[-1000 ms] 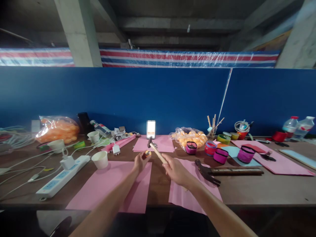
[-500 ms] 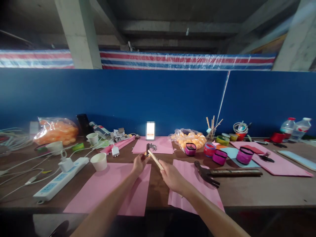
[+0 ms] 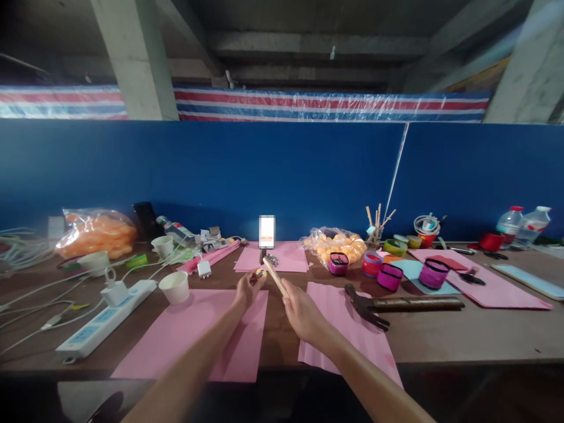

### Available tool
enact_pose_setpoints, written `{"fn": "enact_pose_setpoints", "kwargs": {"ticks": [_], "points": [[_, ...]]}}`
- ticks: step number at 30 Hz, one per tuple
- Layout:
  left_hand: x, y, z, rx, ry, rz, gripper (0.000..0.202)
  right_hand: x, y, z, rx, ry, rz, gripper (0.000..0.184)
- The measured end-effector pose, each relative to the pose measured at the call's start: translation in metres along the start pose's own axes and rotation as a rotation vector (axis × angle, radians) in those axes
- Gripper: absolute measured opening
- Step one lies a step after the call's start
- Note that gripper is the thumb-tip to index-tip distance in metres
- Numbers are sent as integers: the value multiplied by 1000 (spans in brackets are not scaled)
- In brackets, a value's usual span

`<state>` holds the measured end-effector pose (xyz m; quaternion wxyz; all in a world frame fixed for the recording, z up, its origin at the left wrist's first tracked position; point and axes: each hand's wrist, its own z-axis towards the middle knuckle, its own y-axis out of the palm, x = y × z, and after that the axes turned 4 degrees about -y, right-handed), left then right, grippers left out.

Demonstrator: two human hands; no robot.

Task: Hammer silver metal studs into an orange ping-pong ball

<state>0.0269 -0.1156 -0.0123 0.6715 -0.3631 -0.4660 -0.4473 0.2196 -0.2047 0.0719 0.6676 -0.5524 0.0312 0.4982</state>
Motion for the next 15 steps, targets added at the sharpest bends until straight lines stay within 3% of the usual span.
{"fn": "enact_pose_setpoints", "kwargs": {"ticks": [15], "points": [[2,0,1,22,-52,-46,34,3,8,-4,28,32,36,43]]}}
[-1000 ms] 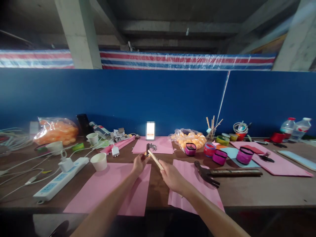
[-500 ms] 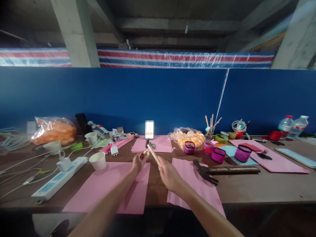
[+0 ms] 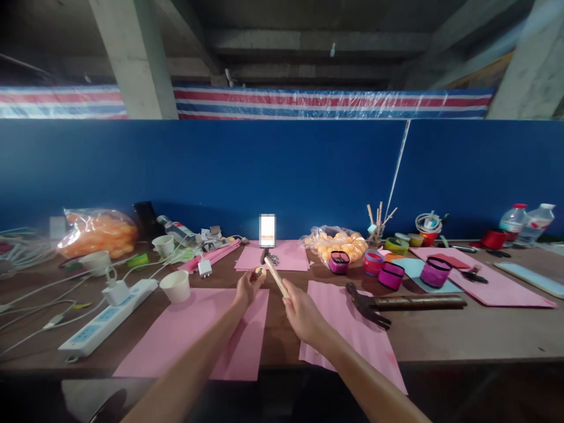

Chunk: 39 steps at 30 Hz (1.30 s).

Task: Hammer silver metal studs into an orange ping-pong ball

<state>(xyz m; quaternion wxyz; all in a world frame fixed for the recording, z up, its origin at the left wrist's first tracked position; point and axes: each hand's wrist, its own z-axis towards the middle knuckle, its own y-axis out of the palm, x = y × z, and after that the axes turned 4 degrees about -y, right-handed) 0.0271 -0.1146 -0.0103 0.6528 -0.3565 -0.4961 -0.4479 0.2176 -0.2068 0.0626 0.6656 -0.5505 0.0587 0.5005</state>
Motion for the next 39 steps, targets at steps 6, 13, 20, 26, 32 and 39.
{"fn": "enact_pose_setpoints", "kwargs": {"ticks": [6,13,20,26,32,39], "points": [[-2,-1,0,-17,-6,19,30,0,4,-1,-21,-30,-26,42],[-3,-1,1,1,-16,38,34,6,5,-2,-2,-65,-20,44],[-2,-1,0,1,-12,50,31,4,1,1,-27,6,-16,44],[-3,-2,1,-5,0,65,33,-2,-2,2,-25,4,-7,42],[-3,0,0,-24,12,69,33,-6,-3,5,-75,6,-25,42],[3,0,-3,-34,38,77,33,-9,-6,5,-49,-4,-23,42]]}}
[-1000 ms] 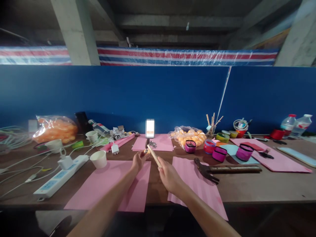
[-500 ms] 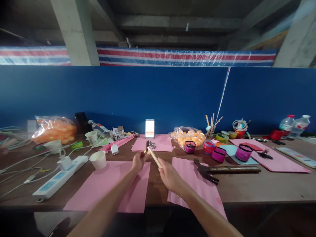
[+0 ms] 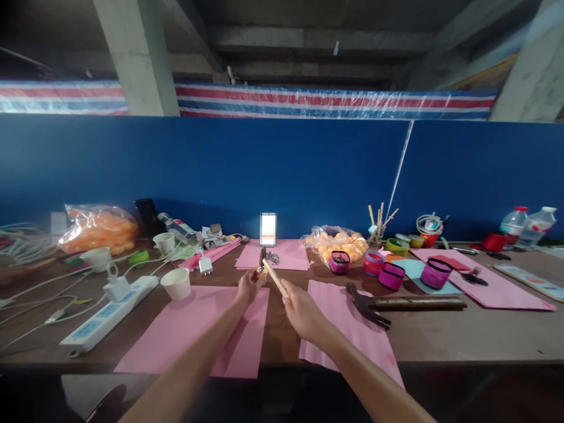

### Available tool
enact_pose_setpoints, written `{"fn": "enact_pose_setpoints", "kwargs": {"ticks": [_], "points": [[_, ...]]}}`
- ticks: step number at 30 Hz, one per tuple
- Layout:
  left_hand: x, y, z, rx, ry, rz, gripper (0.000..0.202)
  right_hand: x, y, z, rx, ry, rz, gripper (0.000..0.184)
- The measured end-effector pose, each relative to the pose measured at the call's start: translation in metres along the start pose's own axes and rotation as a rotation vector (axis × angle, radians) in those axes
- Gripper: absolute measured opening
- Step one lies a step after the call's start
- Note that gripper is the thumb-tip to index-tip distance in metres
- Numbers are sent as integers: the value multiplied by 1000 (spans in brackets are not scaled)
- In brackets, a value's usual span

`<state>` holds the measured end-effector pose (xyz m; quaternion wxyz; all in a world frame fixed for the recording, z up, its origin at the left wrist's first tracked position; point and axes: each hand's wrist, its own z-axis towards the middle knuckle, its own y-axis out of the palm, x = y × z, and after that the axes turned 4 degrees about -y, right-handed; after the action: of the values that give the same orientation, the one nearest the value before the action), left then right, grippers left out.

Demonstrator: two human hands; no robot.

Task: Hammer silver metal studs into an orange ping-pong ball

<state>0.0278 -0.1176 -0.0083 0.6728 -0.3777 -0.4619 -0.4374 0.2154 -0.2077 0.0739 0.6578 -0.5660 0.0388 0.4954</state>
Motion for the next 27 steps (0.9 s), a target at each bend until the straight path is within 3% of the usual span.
{"fn": "enact_pose_setpoints", "kwargs": {"ticks": [7,27], "points": [[1,-1,-1,19,-4,26,32,11,8,-3,18,-24,-50,41],[1,0,0,45,-18,-3,30,8,7,-2,3,3,10,42]]}}
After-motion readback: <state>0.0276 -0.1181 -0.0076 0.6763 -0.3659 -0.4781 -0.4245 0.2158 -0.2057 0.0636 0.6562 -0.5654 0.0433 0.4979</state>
